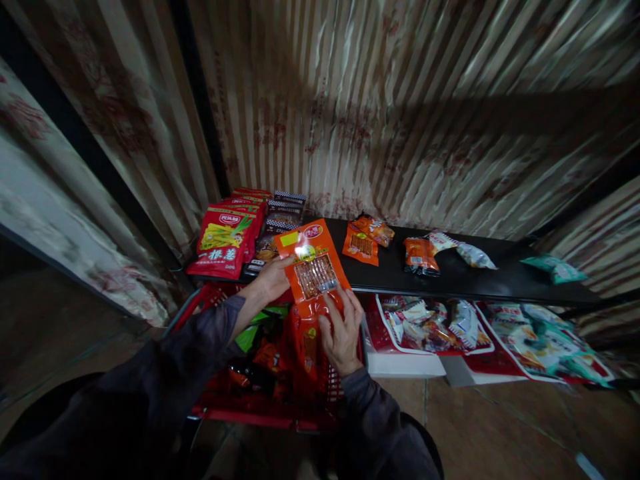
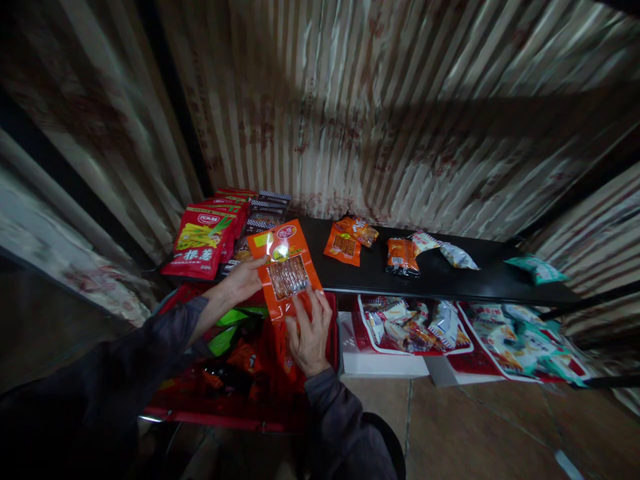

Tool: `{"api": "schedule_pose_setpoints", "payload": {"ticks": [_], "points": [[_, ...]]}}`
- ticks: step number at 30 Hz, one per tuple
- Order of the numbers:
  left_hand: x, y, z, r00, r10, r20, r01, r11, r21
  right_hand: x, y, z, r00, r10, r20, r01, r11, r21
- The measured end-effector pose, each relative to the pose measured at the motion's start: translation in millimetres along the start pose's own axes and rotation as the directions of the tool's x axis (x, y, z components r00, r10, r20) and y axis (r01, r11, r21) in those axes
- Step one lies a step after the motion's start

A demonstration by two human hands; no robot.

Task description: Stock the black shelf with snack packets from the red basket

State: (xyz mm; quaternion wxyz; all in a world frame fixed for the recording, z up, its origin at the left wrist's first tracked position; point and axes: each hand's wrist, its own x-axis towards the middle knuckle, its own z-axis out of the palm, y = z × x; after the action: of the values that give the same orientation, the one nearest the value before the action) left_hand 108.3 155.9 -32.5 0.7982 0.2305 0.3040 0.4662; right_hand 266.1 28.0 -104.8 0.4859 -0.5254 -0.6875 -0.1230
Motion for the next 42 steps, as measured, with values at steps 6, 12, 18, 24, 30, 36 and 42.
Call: {"api": "schedule_pose_setpoints", "payload": {"ticks": [6, 12, 18, 24, 30, 36, 42], "points": [[-2, -7, -9.1, 1.000, -0.023, 0.003, 0.022, 0.991, 0.130, 10, 20, -2, 0.825, 0.563, 0.052, -0.541, 0.760, 0.359], [-6, -22, -10.1, 0.995, -0.097, 0.030, 0.085, 0.960, 0.265, 16, 24, 6, 0.544, 0.761, 0.353, -0.649, 0.114, 0.752], [-10, -30, -6.6, 0.983, -0.182, 0.013, 0.168, 0.931, 0.324, 17, 25, 6, 0.538, 0.751, 0.382, -0.654, 0.086, 0.751], [-12, -29, -10.1, 0.974, -0.220, 0.046, 0.194, 0.925, 0.328, 17, 27, 8, 0.500, 0.788, 0.358, -0.659, 0.078, 0.748], [-19, -36, -24.8, 0.957, -0.280, 0.077, 0.233, 0.899, 0.372, 19, 31, 9, 0.474, 0.810, 0.346, -0.602, 0.011, 0.798], [-21, -35, -21.2, 0.975, -0.224, 0.004, 0.208, 0.914, 0.347, 22, 29, 9, 0.463, 0.781, 0.419, -0.626, -0.047, 0.779], [-17, -25, -11.5, 0.991, -0.129, -0.037, 0.134, 0.938, 0.320, 17, 28, 10, 0.502, 0.730, 0.464, -0.660, -0.024, 0.751]]}}
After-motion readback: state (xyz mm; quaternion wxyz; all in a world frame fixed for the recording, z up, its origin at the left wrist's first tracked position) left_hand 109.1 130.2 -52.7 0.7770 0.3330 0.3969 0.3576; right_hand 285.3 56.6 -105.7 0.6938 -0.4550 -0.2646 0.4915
